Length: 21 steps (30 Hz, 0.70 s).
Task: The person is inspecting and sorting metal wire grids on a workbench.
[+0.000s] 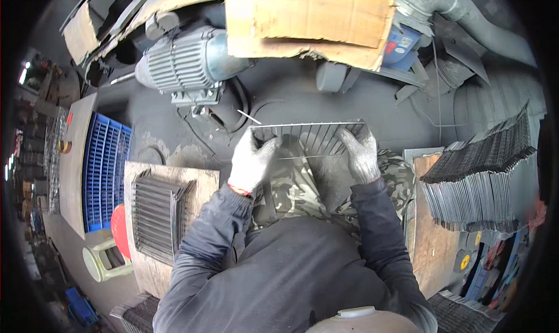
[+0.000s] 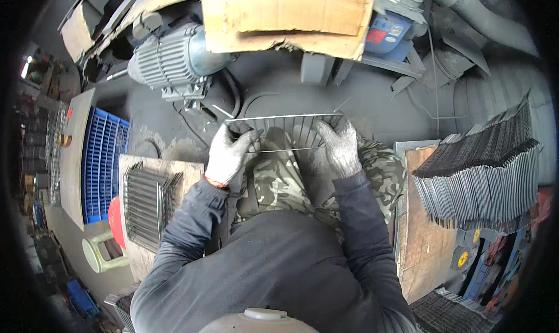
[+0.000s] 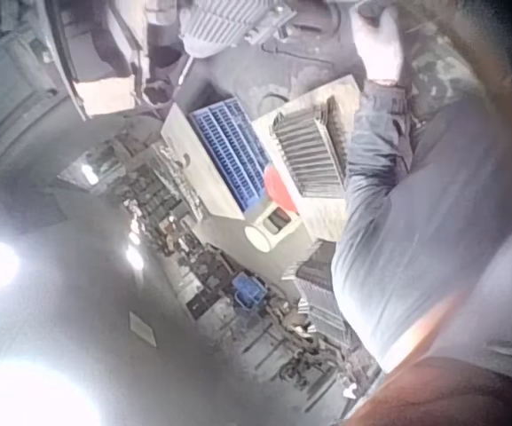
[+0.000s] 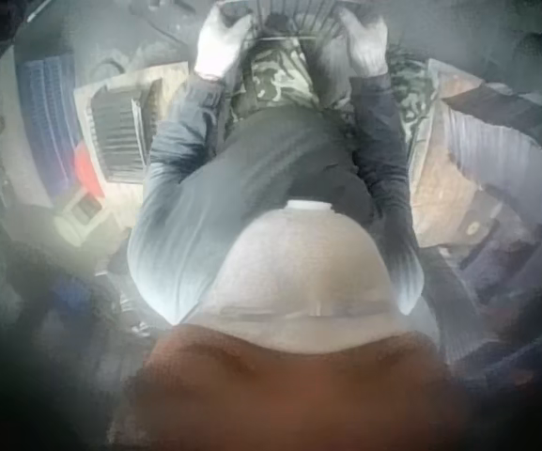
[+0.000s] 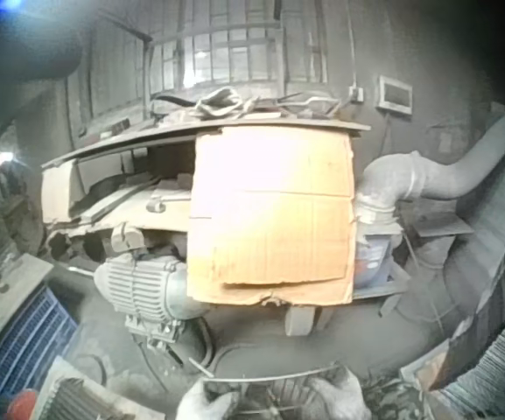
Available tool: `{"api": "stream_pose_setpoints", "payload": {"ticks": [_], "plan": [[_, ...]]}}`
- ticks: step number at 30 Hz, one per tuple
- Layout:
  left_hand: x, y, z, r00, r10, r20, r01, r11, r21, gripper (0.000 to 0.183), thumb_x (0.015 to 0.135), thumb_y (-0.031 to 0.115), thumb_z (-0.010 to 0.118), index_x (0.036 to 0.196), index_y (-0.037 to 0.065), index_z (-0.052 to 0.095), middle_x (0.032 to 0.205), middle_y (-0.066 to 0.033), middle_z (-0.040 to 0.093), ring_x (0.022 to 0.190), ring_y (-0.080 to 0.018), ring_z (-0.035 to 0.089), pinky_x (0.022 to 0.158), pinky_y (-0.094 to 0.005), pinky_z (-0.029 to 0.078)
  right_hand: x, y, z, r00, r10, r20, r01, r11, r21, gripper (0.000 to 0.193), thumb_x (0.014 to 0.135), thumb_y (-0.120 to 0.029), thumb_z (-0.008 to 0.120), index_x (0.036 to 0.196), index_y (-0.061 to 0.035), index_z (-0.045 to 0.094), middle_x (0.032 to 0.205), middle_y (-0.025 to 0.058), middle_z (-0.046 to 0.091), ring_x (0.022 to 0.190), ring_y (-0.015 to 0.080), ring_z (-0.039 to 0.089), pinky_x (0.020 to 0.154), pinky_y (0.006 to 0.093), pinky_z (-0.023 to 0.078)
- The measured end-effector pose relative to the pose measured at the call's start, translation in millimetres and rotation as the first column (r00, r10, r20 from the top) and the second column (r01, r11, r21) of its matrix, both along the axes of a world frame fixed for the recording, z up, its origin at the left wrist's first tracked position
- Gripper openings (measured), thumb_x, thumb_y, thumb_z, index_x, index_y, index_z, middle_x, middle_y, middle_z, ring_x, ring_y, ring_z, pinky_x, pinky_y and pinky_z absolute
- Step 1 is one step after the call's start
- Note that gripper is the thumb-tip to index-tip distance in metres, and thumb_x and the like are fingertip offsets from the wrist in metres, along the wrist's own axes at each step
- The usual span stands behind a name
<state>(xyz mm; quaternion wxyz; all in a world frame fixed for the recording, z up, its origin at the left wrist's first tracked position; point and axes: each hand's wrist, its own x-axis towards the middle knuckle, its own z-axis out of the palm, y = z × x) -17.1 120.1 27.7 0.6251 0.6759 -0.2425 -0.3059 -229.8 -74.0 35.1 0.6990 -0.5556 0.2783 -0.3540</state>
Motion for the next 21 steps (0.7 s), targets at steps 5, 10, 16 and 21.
{"api": "stream_pose_setpoints", "payload": {"ticks": [5,10,16,21], "plan": [[-18.8,-104.2,-28.4,0.932,-0.094,0.351,-0.011,0.959,0.285,0.033,0.092,0.028,0.083,0.107,0.004,0.066,0.092,-0.0176,0.076,0.089,-0.0366,0.075,0.082,-0.0449,0.058,-14.0,-89.4,-56.8,0.982,-0.174,-0.069,0.164,0.977,-0.137,0.04,0.097,0.008,0.072,0.135,-0.0012,0.063,0.124,0.0067,0.07,0.112,0.0181,0.066,0.103,0.0346,0.054],[-20.4,-181.8,-61.0,0.914,-0.235,0.332,0.108,0.927,0.359,0.039,0.091,0.035,0.082,0.108,0.002,0.067,0.094,-0.0185,0.077,0.091,-0.0365,0.075,0.085,-0.0446,0.057,-29.3,-137.8,-88.7,0.962,-0.258,0.096,0.262,0.964,-0.038,0.031,0.098,0.008,0.071,0.127,-0.0021,0.064,0.119,0.0051,0.068,0.109,0.0158,0.064,0.098,0.0322,0.053],[15.6,-160.2,-86.4,0.958,-0.183,0.219,0.086,0.917,0.39,0.037,0.094,0.028,0.083,0.108,0.0,0.065,0.087,-0.0125,0.074,0.081,-0.0237,0.073,0.076,-0.0395,0.058,11.0,-140.3,-109.7,0.96,-0.23,-0.159,0.214,0.97,-0.114,0.024,0.097,-0.005,0.079,0.116,-0.0005,0.065,0.107,0.0053,0.069,0.099,0.0177,0.064,0.094,0.0345,0.053],[63.7,-111.1,-50.9,0.959,-0.217,0.184,0.095,0.854,0.511,0.042,0.098,0.027,0.081,0.117,-0.005,0.062,0.091,-0.0128,0.074,0.077,-0.0199,0.071,0.072,-0.0367,0.059,68.1,-112.1,-114.6,0.94,-0.107,-0.325,0.051,0.983,-0.175,0.025,0.098,-0.01,0.079,0.12,-0.0001,0.072,0.11,0.009,0.077,0.1,0.0197,0.069,0.092,0.0372,0.055]]}}
